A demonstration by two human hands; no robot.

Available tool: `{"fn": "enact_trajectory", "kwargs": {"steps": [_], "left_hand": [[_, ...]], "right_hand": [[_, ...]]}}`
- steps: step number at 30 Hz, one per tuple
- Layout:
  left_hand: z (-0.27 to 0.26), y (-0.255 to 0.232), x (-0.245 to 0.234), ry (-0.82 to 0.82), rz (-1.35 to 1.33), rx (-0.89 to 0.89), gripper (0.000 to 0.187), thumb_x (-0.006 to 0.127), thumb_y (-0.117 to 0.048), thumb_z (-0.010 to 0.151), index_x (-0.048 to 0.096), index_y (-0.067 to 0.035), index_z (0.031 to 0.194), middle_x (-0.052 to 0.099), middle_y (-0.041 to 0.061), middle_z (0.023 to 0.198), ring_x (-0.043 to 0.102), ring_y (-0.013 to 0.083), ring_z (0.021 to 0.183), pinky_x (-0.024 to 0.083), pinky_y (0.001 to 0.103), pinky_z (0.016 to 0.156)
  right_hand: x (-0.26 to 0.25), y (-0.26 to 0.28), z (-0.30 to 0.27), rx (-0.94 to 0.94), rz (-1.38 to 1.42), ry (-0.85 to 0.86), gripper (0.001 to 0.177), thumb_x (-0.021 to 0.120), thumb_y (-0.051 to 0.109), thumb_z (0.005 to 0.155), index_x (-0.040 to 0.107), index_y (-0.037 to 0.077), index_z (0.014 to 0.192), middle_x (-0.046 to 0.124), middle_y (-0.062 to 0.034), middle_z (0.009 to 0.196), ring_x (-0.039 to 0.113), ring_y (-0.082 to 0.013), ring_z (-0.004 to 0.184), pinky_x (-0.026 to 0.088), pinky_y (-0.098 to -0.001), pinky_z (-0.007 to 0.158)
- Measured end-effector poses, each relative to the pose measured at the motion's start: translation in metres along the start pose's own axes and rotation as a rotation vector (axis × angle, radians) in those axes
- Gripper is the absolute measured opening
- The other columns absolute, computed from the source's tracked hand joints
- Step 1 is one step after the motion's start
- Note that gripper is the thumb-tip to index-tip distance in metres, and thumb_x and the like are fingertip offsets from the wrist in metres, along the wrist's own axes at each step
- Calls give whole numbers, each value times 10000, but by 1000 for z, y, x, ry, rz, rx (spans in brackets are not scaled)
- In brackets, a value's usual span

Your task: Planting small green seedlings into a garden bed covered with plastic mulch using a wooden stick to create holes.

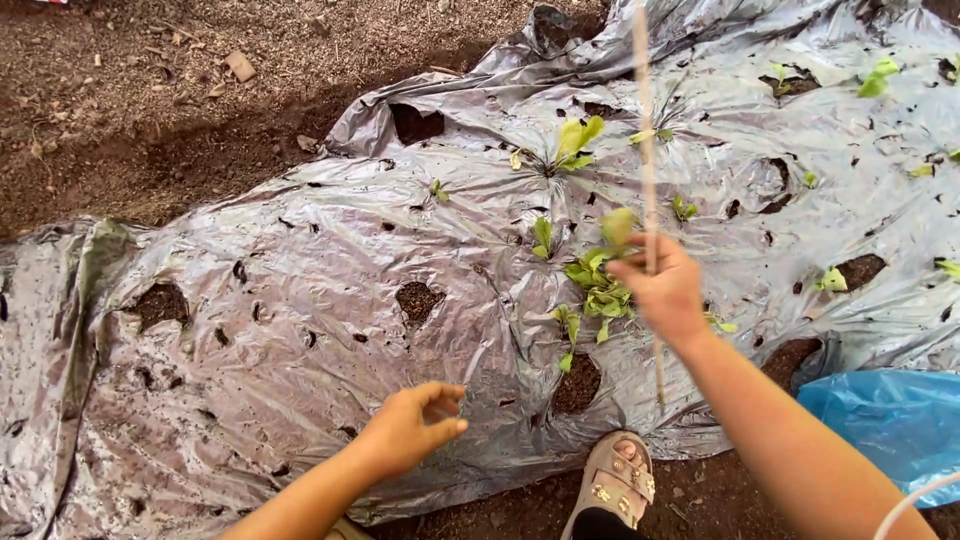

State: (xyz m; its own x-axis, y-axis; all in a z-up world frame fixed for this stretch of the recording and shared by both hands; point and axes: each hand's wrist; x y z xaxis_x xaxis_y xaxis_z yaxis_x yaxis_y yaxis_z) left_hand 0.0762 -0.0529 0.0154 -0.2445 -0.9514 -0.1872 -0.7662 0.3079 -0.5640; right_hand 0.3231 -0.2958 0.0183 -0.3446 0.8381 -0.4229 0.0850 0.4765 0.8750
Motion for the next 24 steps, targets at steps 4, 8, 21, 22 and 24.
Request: {"fn": "enact_trajectory", "kwargs": {"steps": [4, 8, 21, 22, 24], "left_hand": [[-1, -45, -3, -61, -213, 70, 561, 704, -257, 912, 558, -165, 1446, 735, 33, 1193, 702, 161, 1077, 599, 281, 988], [23, -33, 3, -111, -472, 34, 412, 740, -320, 886, 686, -90, 1224, 724, 65, 994, 645, 188, 895, 545, 317, 806], [41, -7, 4, -74, -875, 131, 721, 867, -179, 768, 499, -90, 1382, 735, 104, 979, 726, 204, 747, 537, 279, 572], [43, -3, 4, -56, -855, 225, 782, 920, -270, 746, 487, -81, 1369, 723, 94, 946, 741, 186, 698, 586, 234, 506], [56, 3, 3, -82, -824, 223, 617, 846, -298, 827, 559, -85, 1330, 736, 82, 927, 741, 171, 721, 576, 227, 523]], "right_hand": [[67, 38, -49, 81, 175, 384, 169, 769, -33, 838, 757, 36, 992, 768, -129, 1080, 743, -220, 961, 679, -288, 885], [118, 9, -68, 14, 226, 607, 180, 760, 4, 853, 736, 10, 1031, 782, -118, 954, 754, -193, 834, 677, -316, 778], [121, 3, -77, 137, 471, 645, 347, 784, 46, 851, 696, -57, 1170, 779, -152, 1009, 720, -173, 926, 591, -320, 889], [122, 4, -80, 174, 518, 589, 369, 845, 35, 816, 707, -94, 1133, 798, -158, 819, 714, -130, 750, 586, -277, 785], [121, 9, -81, 189, 487, 607, 331, 830, 9, 826, 723, -70, 1129, 798, -127, 845, 699, -107, 755, 573, -248, 756]]}}
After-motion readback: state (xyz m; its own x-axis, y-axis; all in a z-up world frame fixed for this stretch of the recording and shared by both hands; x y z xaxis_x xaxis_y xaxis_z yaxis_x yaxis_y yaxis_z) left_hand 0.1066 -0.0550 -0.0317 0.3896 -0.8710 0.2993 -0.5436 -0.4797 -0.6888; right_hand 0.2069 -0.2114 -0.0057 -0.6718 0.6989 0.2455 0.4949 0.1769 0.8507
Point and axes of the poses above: each hand's wrist, its own z-axis towards the middle knuckle, its own x-axis out of the palm, y = z × x
